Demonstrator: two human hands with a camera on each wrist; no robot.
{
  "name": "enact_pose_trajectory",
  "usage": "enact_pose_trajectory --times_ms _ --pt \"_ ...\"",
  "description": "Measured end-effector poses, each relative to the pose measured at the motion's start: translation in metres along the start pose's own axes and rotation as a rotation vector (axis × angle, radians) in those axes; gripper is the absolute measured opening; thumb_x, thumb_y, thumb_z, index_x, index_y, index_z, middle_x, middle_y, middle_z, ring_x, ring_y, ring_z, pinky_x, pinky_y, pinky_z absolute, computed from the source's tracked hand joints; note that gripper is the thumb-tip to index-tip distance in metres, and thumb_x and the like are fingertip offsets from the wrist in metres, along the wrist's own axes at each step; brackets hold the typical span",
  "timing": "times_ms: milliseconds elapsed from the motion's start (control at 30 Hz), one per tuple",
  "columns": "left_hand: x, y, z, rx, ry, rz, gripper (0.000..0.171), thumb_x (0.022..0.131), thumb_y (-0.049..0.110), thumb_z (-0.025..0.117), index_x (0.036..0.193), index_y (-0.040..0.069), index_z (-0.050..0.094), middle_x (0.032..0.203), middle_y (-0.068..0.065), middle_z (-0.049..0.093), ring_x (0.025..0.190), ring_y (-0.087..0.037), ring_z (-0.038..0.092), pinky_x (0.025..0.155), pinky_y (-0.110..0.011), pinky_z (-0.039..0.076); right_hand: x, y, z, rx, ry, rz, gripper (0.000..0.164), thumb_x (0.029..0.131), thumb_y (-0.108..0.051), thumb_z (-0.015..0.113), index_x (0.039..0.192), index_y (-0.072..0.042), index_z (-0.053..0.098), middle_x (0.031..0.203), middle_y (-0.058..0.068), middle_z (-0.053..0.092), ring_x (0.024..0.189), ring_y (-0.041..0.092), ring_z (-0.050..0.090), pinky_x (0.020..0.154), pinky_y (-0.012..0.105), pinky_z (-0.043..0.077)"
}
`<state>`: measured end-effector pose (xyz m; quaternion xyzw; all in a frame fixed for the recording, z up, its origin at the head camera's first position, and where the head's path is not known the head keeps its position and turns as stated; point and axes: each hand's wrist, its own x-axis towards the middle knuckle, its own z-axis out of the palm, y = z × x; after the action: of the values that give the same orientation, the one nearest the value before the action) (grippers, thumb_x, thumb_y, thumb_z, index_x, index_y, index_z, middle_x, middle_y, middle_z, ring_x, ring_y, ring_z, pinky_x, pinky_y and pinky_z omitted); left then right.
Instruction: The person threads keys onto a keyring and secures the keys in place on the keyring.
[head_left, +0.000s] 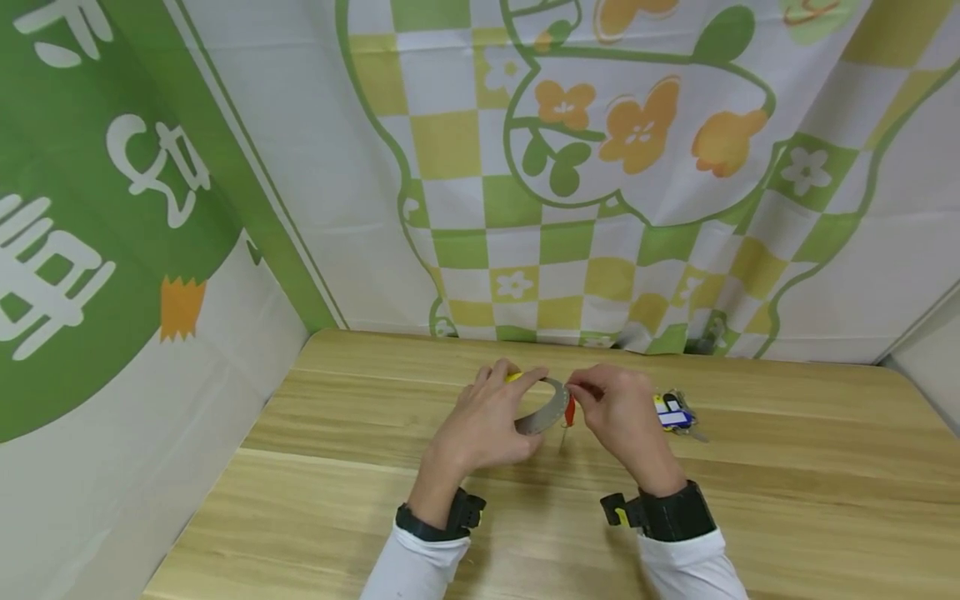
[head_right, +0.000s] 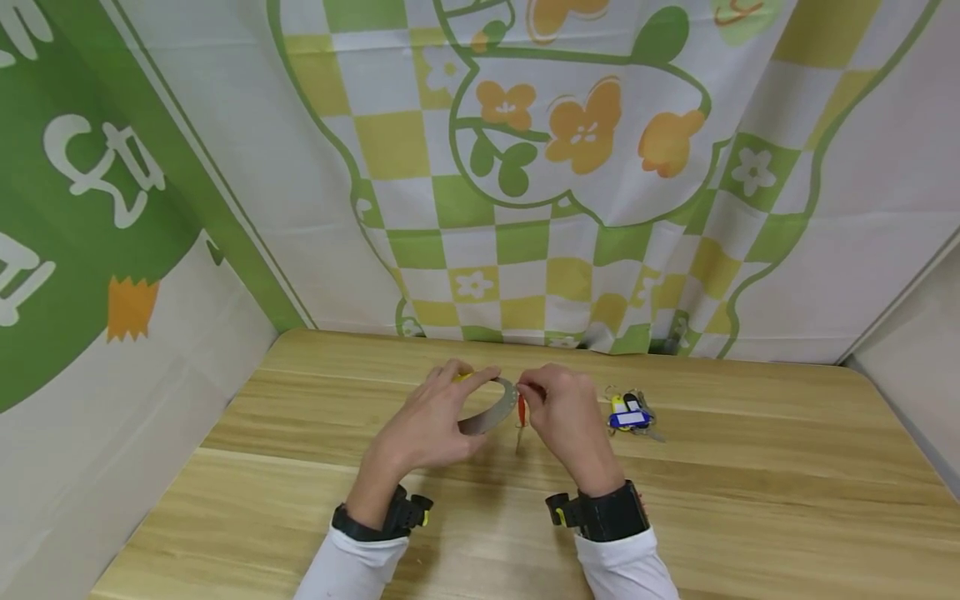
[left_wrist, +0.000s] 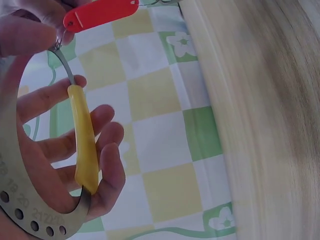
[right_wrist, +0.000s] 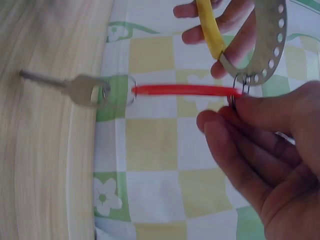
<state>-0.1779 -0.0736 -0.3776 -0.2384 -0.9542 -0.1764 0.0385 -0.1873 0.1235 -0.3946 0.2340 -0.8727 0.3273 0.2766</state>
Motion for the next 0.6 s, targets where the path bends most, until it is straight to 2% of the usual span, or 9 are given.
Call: enact_pose_trajectory --times_ms 100,200,467,600 --pt "-0.0007 -0.0013 -0.0005 -0.028 -0.014 0.007 0.076 0.069 0.040 0.063 0.140 0.036 0.036 0.123 -0.004 0.042 0.102 -0.022 0.043 0.081 -0.041 0.039 0.0002 0.0016 -0.0010 -0.017 -0.015 -0.046 0.008 0.078 -0.011 0.069 0.083 -0.017 0.069 0.075 -0.008 0.059 0.064 0.002 0.052 0.057 0.022 0.042" --pt "-0.0011 -0.0018 -0.0010 -0.050 -0.016 0.007 0.075 0.069 0.039 0.063 0.139 0.036 0.037 0.121 -0.003 0.043 0.101 -0.021 0.044 0.082 -0.040 0.039 0.0008 0.0017 -0.0017 -0.010 -0.024 -0.051 0.009 0.077 -0.010 0.070 0.084 -0.017 0.069 0.075 -0.009 0.059 0.064 0.001 0.052 0.057 0.021 0.042" --pt "0.0002 0.0003 -0.0003 0.001 0.032 -0.003 0.076 0.067 0.040 0.063 0.138 0.035 0.038 0.126 -0.007 0.041 0.108 -0.025 0.041 0.079 -0.042 0.039 0.0014 -0.0021 -0.0007 0.042 -0.016 0.115 0.006 0.081 -0.021 0.067 0.084 -0.015 0.068 0.072 -0.010 0.061 0.061 -0.002 0.054 0.057 0.021 0.044" --pt "0.0004 0.0019 0.0016 0.019 0.031 -0.009 0.077 0.067 0.041 0.064 0.139 0.034 0.037 0.127 -0.008 0.040 0.107 -0.025 0.041 0.077 -0.041 0.039 0.0007 -0.0031 -0.0010 0.044 -0.011 0.127 0.005 0.081 -0.019 0.067 0.084 -0.015 0.069 0.071 -0.008 0.061 0.060 -0.002 0.053 0.057 0.021 0.044"
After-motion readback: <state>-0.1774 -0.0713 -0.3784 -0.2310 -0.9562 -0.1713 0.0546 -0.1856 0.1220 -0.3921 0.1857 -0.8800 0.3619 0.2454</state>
